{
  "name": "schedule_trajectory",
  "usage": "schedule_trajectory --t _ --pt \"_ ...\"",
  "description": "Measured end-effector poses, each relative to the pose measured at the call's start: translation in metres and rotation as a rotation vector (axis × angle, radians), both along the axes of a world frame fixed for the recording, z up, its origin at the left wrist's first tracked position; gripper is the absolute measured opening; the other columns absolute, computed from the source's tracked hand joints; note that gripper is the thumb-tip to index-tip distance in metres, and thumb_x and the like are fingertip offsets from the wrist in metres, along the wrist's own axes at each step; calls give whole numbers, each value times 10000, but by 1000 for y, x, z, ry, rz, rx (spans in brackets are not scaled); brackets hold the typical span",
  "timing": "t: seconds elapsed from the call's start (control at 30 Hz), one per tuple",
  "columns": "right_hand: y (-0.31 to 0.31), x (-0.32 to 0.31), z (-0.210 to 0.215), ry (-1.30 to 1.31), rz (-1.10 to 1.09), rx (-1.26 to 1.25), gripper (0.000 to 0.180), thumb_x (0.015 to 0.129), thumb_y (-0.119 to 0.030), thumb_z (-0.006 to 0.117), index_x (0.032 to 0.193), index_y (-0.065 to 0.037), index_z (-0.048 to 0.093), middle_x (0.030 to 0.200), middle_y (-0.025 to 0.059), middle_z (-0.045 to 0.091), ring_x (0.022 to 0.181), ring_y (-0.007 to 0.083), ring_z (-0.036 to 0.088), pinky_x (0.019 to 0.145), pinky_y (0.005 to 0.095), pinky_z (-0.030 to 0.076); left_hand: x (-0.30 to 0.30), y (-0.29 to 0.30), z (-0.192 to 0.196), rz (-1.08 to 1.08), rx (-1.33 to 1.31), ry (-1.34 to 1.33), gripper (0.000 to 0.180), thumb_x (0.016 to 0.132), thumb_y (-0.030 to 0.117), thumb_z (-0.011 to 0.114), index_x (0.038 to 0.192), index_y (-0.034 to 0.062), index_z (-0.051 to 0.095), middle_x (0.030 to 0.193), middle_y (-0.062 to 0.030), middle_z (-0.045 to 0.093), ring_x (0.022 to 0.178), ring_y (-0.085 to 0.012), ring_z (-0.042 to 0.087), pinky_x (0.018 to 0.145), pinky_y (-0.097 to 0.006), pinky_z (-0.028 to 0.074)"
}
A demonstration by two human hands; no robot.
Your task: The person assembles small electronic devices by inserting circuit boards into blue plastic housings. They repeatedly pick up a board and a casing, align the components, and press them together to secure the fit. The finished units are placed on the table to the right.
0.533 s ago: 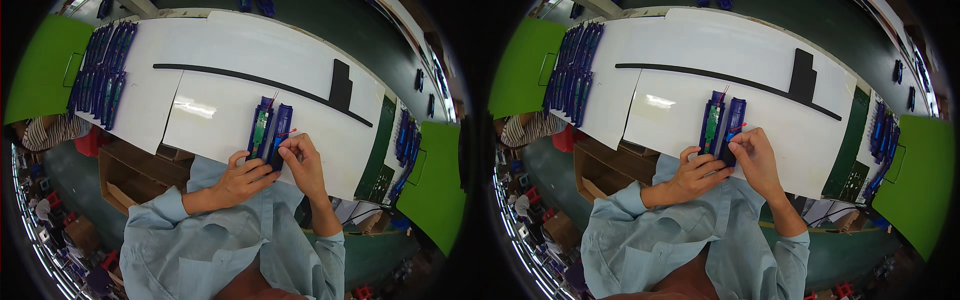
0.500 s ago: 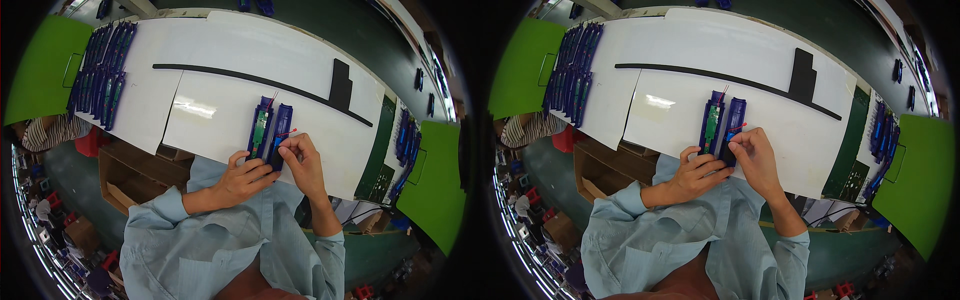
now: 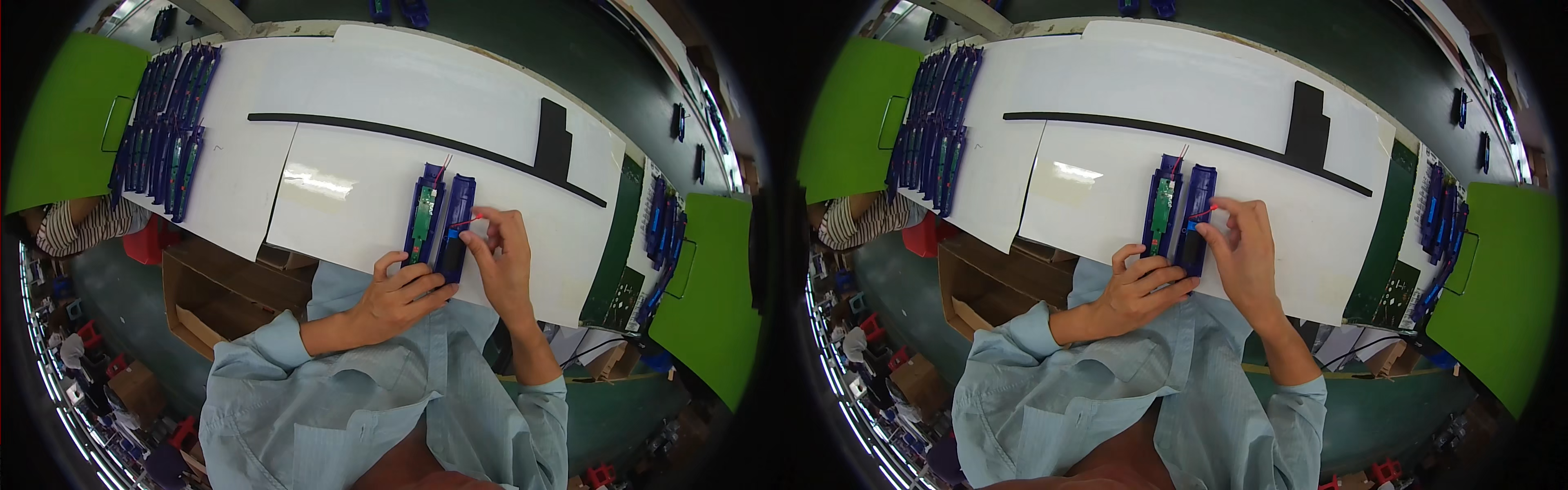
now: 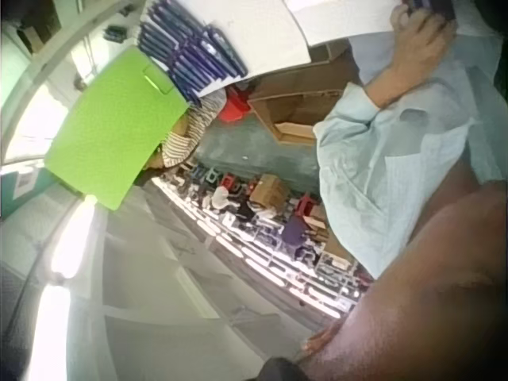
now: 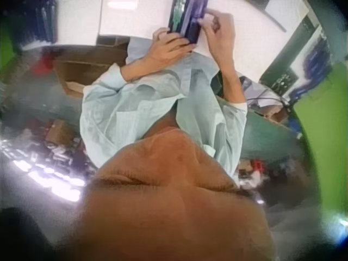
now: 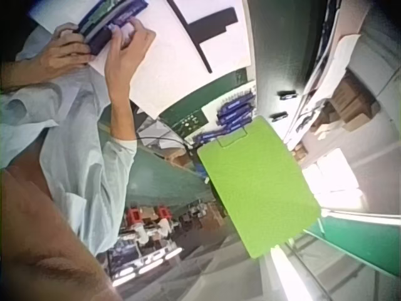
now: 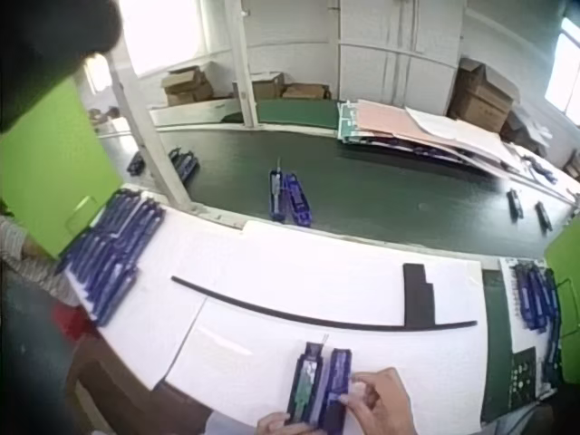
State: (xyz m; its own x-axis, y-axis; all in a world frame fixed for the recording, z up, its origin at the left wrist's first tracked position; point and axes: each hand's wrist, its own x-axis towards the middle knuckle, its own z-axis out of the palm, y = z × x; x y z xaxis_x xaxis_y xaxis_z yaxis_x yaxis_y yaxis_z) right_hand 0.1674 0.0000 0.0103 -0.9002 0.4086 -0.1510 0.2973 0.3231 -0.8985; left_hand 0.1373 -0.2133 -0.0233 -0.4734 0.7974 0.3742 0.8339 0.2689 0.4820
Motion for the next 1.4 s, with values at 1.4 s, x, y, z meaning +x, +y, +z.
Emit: schedule_trajectory --t 1.4 --pt "-4 -41 8 342 488 268 139 843 6 778 956 -37 710 1165 67 668 1136 307 604 968 413 532 -20 -8 18 278 69 -181 318 829 32 847 1117 61 715 1139 -98 648 1020 -301 609 896 -437 427"
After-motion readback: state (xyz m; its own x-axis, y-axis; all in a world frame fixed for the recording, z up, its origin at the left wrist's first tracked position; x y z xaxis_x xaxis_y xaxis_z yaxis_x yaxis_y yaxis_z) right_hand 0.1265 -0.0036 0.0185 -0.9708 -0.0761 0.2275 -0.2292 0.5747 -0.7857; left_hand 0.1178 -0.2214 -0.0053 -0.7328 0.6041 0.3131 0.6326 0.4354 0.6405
